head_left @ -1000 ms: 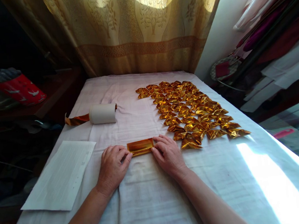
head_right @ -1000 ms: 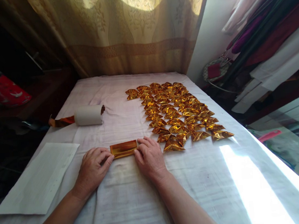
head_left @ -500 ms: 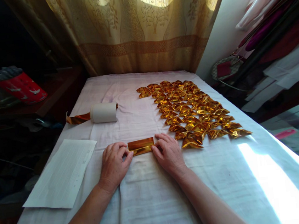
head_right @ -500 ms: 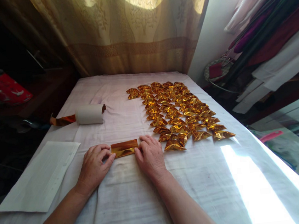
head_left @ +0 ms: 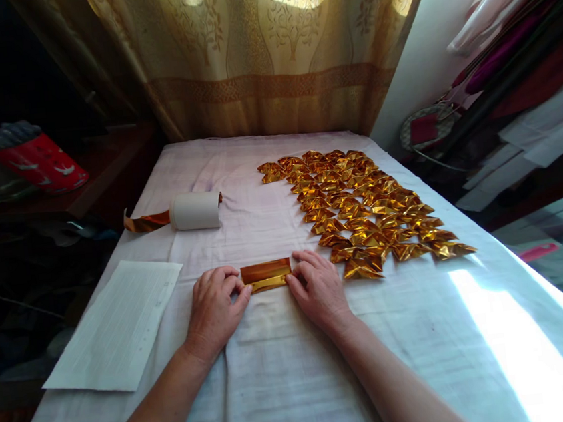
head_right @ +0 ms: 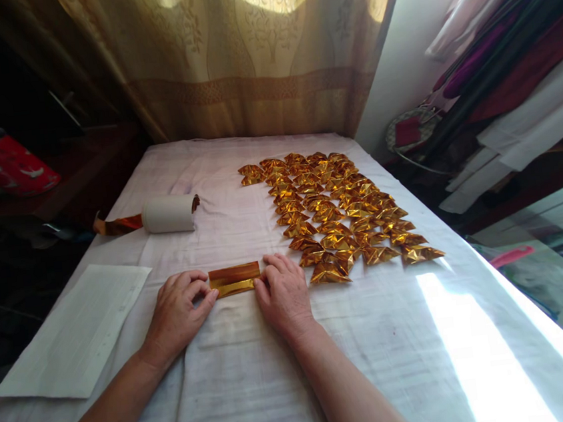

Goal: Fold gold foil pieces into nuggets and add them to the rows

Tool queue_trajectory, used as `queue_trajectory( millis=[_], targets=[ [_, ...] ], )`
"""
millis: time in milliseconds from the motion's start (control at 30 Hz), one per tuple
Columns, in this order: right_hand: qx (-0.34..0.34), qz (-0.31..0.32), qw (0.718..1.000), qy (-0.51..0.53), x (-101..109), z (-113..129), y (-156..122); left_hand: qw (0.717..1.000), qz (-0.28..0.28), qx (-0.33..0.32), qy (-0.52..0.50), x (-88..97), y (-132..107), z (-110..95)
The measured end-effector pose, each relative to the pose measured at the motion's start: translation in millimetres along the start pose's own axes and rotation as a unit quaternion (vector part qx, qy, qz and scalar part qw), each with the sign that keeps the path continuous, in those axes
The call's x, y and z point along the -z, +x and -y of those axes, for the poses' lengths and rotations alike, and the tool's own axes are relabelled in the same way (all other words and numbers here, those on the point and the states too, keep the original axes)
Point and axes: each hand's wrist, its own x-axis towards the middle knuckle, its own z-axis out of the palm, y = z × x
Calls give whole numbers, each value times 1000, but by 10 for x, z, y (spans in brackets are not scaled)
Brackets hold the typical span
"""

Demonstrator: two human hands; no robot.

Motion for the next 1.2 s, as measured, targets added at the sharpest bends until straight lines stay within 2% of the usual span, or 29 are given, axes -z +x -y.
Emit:
queue_trajectory(
  millis=[233, 733, 967, 1067, 1167, 1200],
  targets=[
    [-8, 10, 1000, -8, -8, 5, 0, 1000, 1, -1, 11, 8, 1, -23],
    [-2, -16, 1000, -5, -35, 9, -11, 1000, 4, 14, 17, -6, -6, -38],
    [15, 8, 999, -36, -70, 24, -23, 999, -2, 10, 30, -3, -14, -23],
    [13, 19, 999, -44, -65, 45, -20, 998, -23, -18, 50, 24, -34, -64],
    [10, 21, 999, -47, -49, 61, -14, 994, -44, -80, 64, 39, -84, -192],
    [10, 20, 999, -48, -44, 63, -12, 992, -33, -105, 59, 34, -105, -245]
  ],
)
